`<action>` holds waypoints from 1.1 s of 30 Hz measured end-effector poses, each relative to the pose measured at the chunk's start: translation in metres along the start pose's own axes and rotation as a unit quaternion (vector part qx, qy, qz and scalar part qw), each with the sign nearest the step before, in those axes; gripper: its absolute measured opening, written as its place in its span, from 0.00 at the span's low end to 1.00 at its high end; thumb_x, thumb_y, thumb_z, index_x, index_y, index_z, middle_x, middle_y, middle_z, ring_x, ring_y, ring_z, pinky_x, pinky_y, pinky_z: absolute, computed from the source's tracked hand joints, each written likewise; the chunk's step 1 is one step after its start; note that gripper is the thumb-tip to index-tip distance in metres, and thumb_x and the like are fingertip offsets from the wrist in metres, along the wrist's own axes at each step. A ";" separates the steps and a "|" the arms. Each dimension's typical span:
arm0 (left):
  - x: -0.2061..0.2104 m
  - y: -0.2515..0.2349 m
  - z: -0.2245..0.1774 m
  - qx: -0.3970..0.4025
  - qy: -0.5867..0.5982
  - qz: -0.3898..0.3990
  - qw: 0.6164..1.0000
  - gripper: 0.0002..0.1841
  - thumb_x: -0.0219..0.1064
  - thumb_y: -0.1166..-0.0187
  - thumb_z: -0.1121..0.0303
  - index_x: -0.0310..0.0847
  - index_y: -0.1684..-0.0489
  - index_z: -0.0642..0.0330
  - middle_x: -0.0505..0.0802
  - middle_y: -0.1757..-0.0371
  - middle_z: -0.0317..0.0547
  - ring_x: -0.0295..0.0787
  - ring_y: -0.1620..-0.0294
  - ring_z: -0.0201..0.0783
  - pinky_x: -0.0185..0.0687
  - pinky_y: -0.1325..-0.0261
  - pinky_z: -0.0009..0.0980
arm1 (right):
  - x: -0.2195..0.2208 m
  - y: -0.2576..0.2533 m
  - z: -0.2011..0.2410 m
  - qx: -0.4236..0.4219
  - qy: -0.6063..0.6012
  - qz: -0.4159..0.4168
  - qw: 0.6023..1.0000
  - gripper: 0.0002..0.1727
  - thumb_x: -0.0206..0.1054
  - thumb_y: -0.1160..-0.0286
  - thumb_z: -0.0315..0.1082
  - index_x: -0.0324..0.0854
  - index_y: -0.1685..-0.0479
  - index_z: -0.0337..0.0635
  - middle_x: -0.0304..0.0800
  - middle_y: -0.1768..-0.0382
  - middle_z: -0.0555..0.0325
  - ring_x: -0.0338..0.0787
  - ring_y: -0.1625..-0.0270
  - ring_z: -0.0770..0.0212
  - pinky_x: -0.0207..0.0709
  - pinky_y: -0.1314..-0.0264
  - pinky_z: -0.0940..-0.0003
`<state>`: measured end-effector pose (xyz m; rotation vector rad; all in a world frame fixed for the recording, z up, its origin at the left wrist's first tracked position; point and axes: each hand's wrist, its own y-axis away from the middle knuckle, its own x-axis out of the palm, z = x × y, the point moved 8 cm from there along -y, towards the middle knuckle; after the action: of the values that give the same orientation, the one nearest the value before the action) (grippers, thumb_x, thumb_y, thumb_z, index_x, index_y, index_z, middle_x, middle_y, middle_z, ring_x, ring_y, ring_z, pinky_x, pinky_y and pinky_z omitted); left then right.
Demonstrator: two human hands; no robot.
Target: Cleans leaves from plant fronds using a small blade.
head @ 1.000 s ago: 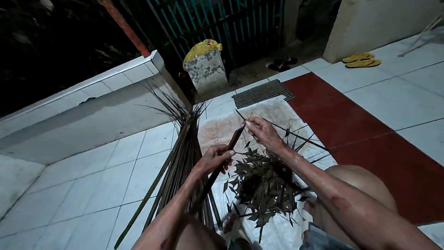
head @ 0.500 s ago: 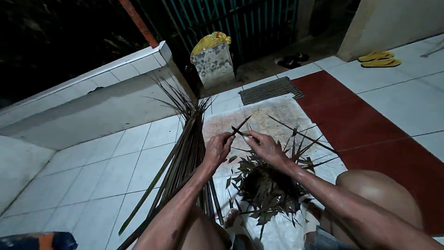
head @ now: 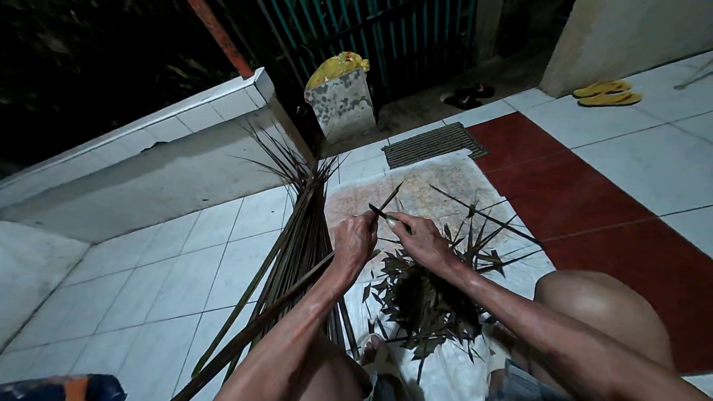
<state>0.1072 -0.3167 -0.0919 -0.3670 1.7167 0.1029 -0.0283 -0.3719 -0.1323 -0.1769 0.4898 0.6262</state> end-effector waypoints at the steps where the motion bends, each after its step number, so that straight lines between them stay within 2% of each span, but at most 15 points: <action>1: 0.000 0.000 -0.002 -0.001 -0.004 -0.001 1.000 0.14 0.58 0.12 0.60 0.89 0.60 0.53 0.92 0.70 0.49 0.93 0.61 0.52 0.84 0.58 0.53 | -0.001 0.000 0.001 0.005 0.003 -0.003 1.000 0.21 0.53 0.08 0.53 0.86 0.28 0.62 0.91 0.62 0.56 0.88 0.60 0.56 0.80 0.51 0.51; 6: 0.004 -0.003 -0.003 -0.019 0.017 0.025 0.999 0.14 0.58 0.12 0.59 0.90 0.57 0.53 0.93 0.67 0.49 0.93 0.58 0.51 0.84 0.54 0.53 | -0.001 -0.002 -0.001 0.016 0.000 -0.001 1.000 0.21 0.54 0.08 0.53 0.86 0.28 0.62 0.92 0.59 0.55 0.89 0.57 0.56 0.80 0.48 0.50; 10: 0.010 -0.006 0.003 -0.020 0.088 0.043 0.995 0.18 0.57 0.09 0.53 0.89 0.57 0.53 0.92 0.70 0.44 0.91 0.64 0.45 0.85 0.54 0.51 | -0.002 -0.002 -0.002 0.012 -0.008 0.001 1.000 0.22 0.53 0.08 0.52 0.86 0.28 0.59 0.93 0.59 0.55 0.89 0.56 0.56 0.80 0.47 0.51; 13: 0.006 -0.004 0.001 -0.023 0.071 0.034 0.997 0.18 0.56 0.09 0.53 0.88 0.57 0.53 0.91 0.71 0.45 0.91 0.65 0.47 0.83 0.58 0.52 | -0.003 0.000 -0.002 0.011 -0.010 0.003 1.000 0.22 0.53 0.08 0.51 0.86 0.29 0.58 0.92 0.59 0.55 0.89 0.56 0.56 0.80 0.46 0.51; 16: 0.004 -0.003 -0.001 -0.017 0.027 0.025 0.999 0.16 0.57 0.10 0.55 0.89 0.55 0.52 0.93 0.68 0.48 0.92 0.61 0.51 0.83 0.57 0.55 | -0.004 0.000 -0.001 0.008 -0.009 0.009 1.000 0.22 0.54 0.08 0.51 0.86 0.29 0.56 0.91 0.62 0.54 0.88 0.60 0.55 0.80 0.50 0.50; 18: 0.003 -0.002 -0.004 -0.008 -0.003 0.002 1.000 0.16 0.57 0.10 0.55 0.89 0.58 0.52 0.92 0.70 0.50 0.93 0.62 0.54 0.83 0.59 0.55 | -0.004 -0.003 -0.001 0.009 -0.007 0.010 1.000 0.22 0.54 0.08 0.51 0.86 0.28 0.56 0.91 0.62 0.53 0.87 0.59 0.54 0.79 0.50 0.50; 24: 0.002 -0.003 -0.009 -0.004 0.006 -0.009 1.000 0.15 0.57 0.09 0.55 0.91 0.50 0.49 0.93 0.69 0.49 0.93 0.63 0.53 0.84 0.60 0.54 | -0.005 -0.008 -0.001 0.018 -0.011 -0.004 1.000 0.22 0.53 0.08 0.52 0.86 0.28 0.57 0.91 0.62 0.53 0.87 0.60 0.55 0.80 0.52 0.50; 29: 0.004 -0.001 -0.009 -0.003 0.001 0.003 1.000 0.16 0.56 0.09 0.54 0.91 0.52 0.48 0.93 0.69 0.47 0.93 0.63 0.51 0.84 0.59 0.53 | -0.006 -0.007 -0.005 0.022 -0.001 -0.009 1.000 0.22 0.54 0.08 0.53 0.87 0.29 0.58 0.93 0.57 0.53 0.90 0.55 0.53 0.80 0.47 0.46; 33: 0.007 -0.001 -0.013 -0.003 0.007 0.012 1.000 0.16 0.56 0.09 0.55 0.92 0.47 0.47 0.94 0.67 0.48 0.93 0.62 0.51 0.84 0.58 0.53 | -0.006 -0.010 -0.010 0.029 0.001 -0.024 0.999 0.22 0.54 0.08 0.53 0.87 0.29 0.58 0.94 0.56 0.54 0.91 0.53 0.52 0.81 0.47 0.45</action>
<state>0.0946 -0.3222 -0.0964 -0.3529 1.7343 0.1243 -0.0300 -0.3855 -0.1378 -0.1338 0.5032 0.5637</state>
